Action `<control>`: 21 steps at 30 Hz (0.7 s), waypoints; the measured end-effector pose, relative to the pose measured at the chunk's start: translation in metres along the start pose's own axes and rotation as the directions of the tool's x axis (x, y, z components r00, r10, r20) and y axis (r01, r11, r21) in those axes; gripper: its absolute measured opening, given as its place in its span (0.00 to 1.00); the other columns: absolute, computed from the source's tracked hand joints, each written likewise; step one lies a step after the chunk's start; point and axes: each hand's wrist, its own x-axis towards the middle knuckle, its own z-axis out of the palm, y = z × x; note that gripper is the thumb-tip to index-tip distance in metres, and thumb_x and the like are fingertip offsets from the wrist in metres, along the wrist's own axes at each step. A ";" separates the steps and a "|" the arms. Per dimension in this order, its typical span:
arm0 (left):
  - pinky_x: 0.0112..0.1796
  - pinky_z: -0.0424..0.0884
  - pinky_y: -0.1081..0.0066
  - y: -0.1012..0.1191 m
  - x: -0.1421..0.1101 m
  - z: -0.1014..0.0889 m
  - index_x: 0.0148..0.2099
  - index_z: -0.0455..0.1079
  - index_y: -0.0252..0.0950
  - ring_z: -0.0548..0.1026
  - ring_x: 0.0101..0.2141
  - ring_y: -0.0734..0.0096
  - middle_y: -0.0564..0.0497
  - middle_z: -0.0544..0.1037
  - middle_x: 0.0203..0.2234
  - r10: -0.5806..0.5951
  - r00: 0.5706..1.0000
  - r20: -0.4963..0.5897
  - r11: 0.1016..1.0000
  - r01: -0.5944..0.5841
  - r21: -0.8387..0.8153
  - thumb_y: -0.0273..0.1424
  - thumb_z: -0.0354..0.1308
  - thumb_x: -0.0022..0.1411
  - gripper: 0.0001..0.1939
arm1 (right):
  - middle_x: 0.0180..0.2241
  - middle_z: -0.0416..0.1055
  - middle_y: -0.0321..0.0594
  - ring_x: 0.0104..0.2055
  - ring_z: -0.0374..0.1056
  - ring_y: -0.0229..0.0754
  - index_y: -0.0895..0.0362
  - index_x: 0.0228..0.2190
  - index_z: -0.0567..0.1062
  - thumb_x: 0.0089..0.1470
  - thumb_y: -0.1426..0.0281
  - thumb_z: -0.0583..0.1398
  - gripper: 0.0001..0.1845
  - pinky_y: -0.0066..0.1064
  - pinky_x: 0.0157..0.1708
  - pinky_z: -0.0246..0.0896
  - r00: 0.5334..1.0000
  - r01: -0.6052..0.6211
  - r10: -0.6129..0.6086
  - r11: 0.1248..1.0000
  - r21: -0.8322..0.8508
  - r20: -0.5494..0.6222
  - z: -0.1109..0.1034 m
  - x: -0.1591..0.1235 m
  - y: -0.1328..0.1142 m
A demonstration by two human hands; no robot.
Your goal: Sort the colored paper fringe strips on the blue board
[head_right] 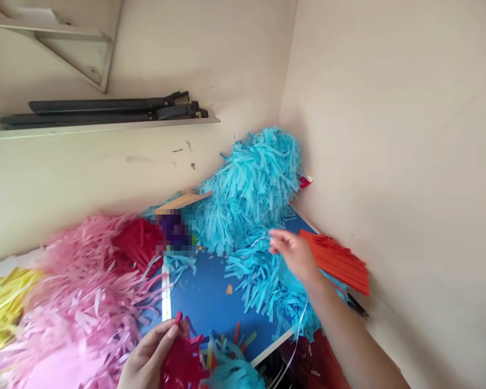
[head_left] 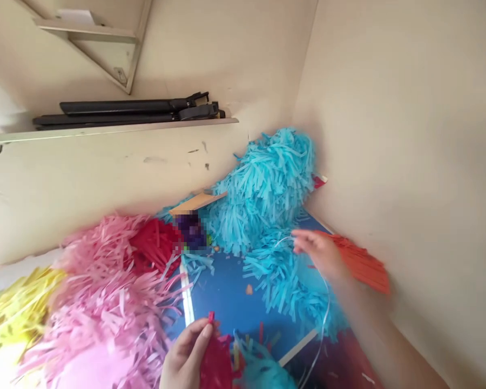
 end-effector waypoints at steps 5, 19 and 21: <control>0.29 0.74 0.79 0.003 -0.009 0.016 0.33 0.76 0.37 0.79 0.28 0.73 0.52 0.83 0.28 -0.201 0.976 0.086 0.874 0.218 -0.434 0.37 0.80 0.32 0.25 | 0.23 0.74 0.36 0.26 0.71 0.40 0.54 0.27 0.79 0.57 0.61 0.61 0.13 0.31 0.31 0.67 0.952 0.042 -0.139 0.941 0.337 0.271 0.068 -0.089 -0.053; 0.32 0.75 0.75 -0.009 -0.016 -0.002 0.34 0.75 0.36 0.79 0.25 0.75 0.54 0.83 0.31 -0.108 0.990 0.090 0.838 0.139 -0.527 0.32 0.76 0.42 0.18 | 0.20 0.65 0.34 0.23 0.61 0.36 0.54 0.23 0.76 0.56 0.69 0.60 0.11 0.26 0.25 0.56 0.926 0.275 -0.307 0.947 0.168 0.218 0.129 -0.141 -0.070; 0.33 0.75 0.75 -0.011 -0.015 -0.002 0.35 0.74 0.36 0.79 0.26 0.75 0.54 0.83 0.29 -0.102 0.990 0.100 0.837 0.140 -0.528 0.33 0.76 0.43 0.17 | 0.20 0.65 0.34 0.23 0.61 0.36 0.54 0.23 0.75 0.56 0.69 0.60 0.10 0.26 0.25 0.56 0.925 0.283 -0.315 0.944 0.170 0.214 0.128 -0.143 -0.070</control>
